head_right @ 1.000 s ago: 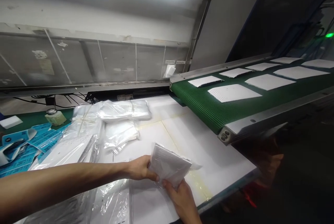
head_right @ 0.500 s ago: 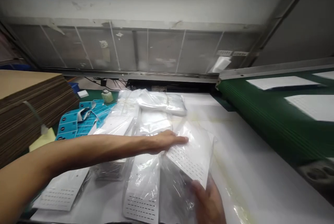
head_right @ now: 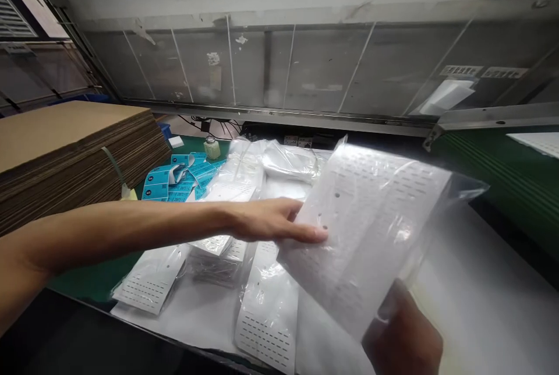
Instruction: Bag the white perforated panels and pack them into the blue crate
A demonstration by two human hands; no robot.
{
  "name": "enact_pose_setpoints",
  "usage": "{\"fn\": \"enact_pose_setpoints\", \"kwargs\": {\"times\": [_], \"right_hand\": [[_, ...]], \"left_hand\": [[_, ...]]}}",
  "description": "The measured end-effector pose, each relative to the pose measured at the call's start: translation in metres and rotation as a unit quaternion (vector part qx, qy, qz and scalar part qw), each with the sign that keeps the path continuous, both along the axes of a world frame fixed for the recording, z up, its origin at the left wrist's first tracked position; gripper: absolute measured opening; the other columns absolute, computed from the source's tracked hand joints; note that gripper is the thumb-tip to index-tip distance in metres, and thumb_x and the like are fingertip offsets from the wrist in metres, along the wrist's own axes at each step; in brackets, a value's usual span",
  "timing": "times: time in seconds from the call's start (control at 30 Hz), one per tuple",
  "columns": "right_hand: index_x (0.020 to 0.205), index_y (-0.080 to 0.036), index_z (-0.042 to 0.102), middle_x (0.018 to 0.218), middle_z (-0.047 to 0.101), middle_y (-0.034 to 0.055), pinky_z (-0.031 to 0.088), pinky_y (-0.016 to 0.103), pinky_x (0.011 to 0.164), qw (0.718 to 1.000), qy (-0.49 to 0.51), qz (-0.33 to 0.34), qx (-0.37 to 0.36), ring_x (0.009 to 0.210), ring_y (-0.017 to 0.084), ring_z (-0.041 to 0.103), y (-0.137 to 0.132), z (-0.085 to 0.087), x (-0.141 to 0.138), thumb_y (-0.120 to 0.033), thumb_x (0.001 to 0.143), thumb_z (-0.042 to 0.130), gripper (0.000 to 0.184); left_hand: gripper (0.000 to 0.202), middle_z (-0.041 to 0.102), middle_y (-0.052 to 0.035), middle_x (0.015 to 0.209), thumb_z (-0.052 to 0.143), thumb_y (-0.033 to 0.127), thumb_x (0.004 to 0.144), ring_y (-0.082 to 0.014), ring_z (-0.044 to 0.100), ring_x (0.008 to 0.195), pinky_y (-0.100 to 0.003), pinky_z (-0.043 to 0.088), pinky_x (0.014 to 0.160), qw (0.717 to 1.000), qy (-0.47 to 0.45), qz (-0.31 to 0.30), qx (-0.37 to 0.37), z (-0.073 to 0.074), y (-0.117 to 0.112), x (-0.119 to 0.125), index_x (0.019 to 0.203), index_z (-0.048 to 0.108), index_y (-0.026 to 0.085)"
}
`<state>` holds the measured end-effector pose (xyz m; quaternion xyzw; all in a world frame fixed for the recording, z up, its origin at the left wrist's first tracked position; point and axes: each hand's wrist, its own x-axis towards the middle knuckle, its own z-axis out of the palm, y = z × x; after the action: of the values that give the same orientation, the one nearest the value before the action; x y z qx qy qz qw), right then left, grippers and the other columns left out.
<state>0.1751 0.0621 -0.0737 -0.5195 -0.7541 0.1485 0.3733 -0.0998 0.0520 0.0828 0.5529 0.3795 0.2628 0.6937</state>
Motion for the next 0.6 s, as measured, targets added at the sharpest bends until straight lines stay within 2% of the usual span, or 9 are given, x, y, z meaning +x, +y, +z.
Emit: {"fn": "enact_pose_setpoints", "kwargs": {"times": [0.1, 0.13, 0.2, 0.23, 0.3, 0.37, 0.43, 0.53, 0.6], "right_hand": [[0.101, -0.021, 0.065, 0.078, 0.070, 0.0092, 0.051, 0.044, 0.060, 0.976, 0.067, 0.046, -0.203, 0.067, 0.030, 0.064, -0.010, 0.026, -0.004, -0.047, 0.069, 0.065, 0.040], [0.106, -0.024, 0.063, 0.084, 0.071, 0.0096, 0.053, 0.046, 0.061, 0.946, 0.135, 0.067, -0.288, 0.071, 0.032, 0.066, -0.015, 0.035, -0.009, -0.054, 0.067, 0.064, 0.049], [0.117, -0.026, 0.056, 0.100, 0.069, 0.0132, 0.054, 0.049, 0.065, 0.856, 0.301, 0.088, -0.412, 0.086, 0.037, 0.066, -0.026, 0.048, -0.022, -0.073, 0.067, 0.049, 0.069], [0.122, -0.026, 0.053, 0.107, 0.067, 0.0143, 0.054, 0.050, 0.067, 0.814, 0.370, 0.082, -0.439, 0.092, 0.037, 0.064, -0.029, 0.054, -0.030, -0.077, 0.068, 0.040, 0.076], [0.128, -0.028, 0.047, 0.115, 0.064, 0.0126, 0.056, 0.046, 0.070, 0.782, 0.440, 0.061, -0.438, 0.098, 0.034, 0.063, -0.034, 0.061, -0.045, -0.073, 0.073, 0.039, 0.071], [0.134, -0.029, 0.040, 0.116, 0.063, 0.0094, 0.055, 0.041, 0.076, 0.779, 0.463, 0.023, -0.422, 0.097, 0.030, 0.064, -0.036, 0.066, -0.056, -0.053, 0.075, 0.059, 0.066], [0.136, -0.030, 0.035, 0.116, 0.063, 0.0078, 0.054, 0.041, 0.079, 0.805, 0.432, -0.032, -0.406, 0.093, 0.029, 0.065, -0.039, 0.068, -0.062, -0.042, 0.070, 0.070, 0.076], [0.135, -0.030, 0.036, 0.122, 0.059, 0.0109, 0.051, 0.048, 0.081, 0.818, 0.356, -0.088, -0.443, 0.100, 0.035, 0.062, -0.053, 0.062, -0.064, -0.050, 0.065, 0.071, 0.081], [0.135, -0.026, 0.035, 0.126, 0.057, 0.0129, 0.048, 0.050, 0.086, 0.825, 0.321, -0.080, -0.459, 0.110, 0.037, 0.056, -0.068, 0.050, -0.066, -0.057, 0.064, 0.068, 0.084]], "left_hand": [[0.033, 0.064, -0.0092, 0.104, 0.060, 0.038, 0.080, -0.0196, 0.061, 0.094, -0.031, 0.049, 0.082, 0.994, 0.045, 0.068, 0.077, 0.007, -0.003, -0.004, 0.097, 0.062, 0.011], [0.034, 0.065, -0.0099, 0.103, 0.060, 0.039, 0.080, -0.0205, 0.061, 0.094, -0.031, 0.049, 0.081, 0.991, 0.066, 0.083, 0.084, 0.005, -0.005, -0.004, 0.098, 0.062, 0.010], [0.038, 0.065, -0.0106, 0.102, 0.060, 0.042, 0.079, -0.0225, 0.062, 0.093, -0.032, 0.050, 0.078, 0.986, 0.111, 0.094, 0.086, -0.003, -0.011, -0.001, 0.099, 0.062, 0.010], [0.039, 0.066, -0.0104, 0.102, 0.060, 0.043, 0.078, -0.0233, 0.062, 0.092, -0.032, 0.051, 0.076, 0.983, 0.131, 0.092, 0.087, -0.009, -0.014, 0.002, 0.100, 0.062, 0.010], [0.042, 0.066, -0.0095, 0.103, 0.060, 0.043, 0.077, -0.0243, 0.063, 0.092, -0.034, 0.052, 0.075, 0.977, 0.165, 0.089, 0.104, -0.017, -0.024, 0.010, 0.106, 0.060, 0.013], [0.049, 0.064, -0.0098, 0.111, 0.060, 0.040, 0.077, -0.0255, 0.061, 0.097, -0.038, 0.052, 0.080, 0.965, 0.191, 0.106, 0.145, -0.016, -0.037, 0.015, 0.119, 0.052, 0.015], [0.063, 0.054, -0.0124, 0.127, 0.060, 0.037, 0.078, -0.0279, 0.054, 0.111, -0.042, 0.048, 0.091, 0.937, 0.229, 0.159, 0.209, -0.009, -0.056, 0.015, 0.133, 0.038, 0.016], [0.066, 0.035, -0.0088, 0.144, 0.055, 0.034, 0.084, -0.0250, 0.038, 0.129, -0.038, 0.035, 0.107, 0.887, 0.262, 0.244, 0.292, -0.008, -0.098, 0.008, 0.141, 0.026, 0.020], [0.056, 0.043, -0.0030, 0.140, 0.052, 0.029, 0.086, -0.0215, 0.043, 0.125, -0.034, 0.035, 0.107, 0.890, 0.247, 0.241, 0.300, -0.027, -0.132, 0.004, 0.138, 0.031, 0.031]]}}
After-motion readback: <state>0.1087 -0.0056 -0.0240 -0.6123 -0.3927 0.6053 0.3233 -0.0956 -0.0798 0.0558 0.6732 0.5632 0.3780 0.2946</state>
